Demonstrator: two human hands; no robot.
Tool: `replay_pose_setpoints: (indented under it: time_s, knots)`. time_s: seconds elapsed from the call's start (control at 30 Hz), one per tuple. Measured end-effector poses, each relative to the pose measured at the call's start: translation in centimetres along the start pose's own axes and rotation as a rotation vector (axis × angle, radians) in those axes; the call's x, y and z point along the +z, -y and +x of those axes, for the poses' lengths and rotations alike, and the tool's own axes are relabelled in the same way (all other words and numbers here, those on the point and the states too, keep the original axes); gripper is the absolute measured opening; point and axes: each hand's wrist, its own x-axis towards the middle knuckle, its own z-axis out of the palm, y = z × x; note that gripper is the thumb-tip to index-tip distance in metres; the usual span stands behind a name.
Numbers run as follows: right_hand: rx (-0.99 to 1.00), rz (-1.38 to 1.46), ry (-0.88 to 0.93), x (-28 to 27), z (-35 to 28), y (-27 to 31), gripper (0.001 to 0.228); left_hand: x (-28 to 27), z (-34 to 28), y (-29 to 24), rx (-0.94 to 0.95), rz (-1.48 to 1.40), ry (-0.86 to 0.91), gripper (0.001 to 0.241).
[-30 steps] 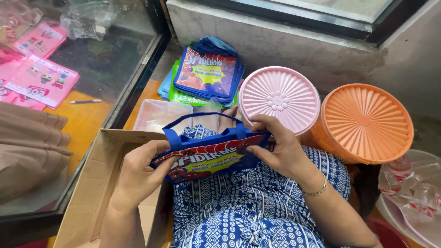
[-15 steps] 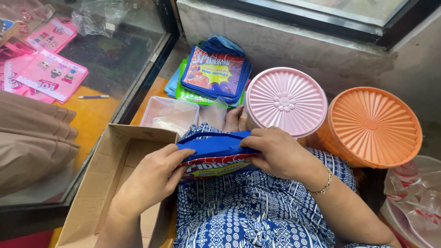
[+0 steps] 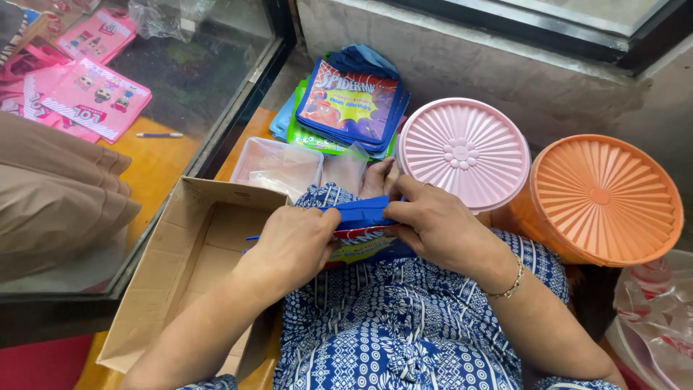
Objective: Packing snacks and candies into small plastic bags and then into a blue Spider-Man gift bag, including using a feather duster and pouring macaroni.
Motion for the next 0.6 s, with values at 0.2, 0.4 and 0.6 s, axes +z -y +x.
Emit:
replay_pose_setpoints:
  time_s: [0.2, 0.4, 0.6]
  knots:
    - [0.041, 0.087, 0.005, 0.0, 0.1, -0.3, 0.010, -1.2, 1.1, 0.8, 0.053, -0.174, 0.141, 0.022]
    - [0.117, 0.171, -0.162, 0.9, 0.0, -0.6, 0.052, -1.4, 2.1, 0.4, 0.165, -0.120, 0.080, 0.019]
    - [0.109, 0.386, -0.304, 2.2, -0.2, -1.9, 0.017, -2.1, 3.0, -0.2, 0.125, -0.218, 0.181, 0.022]
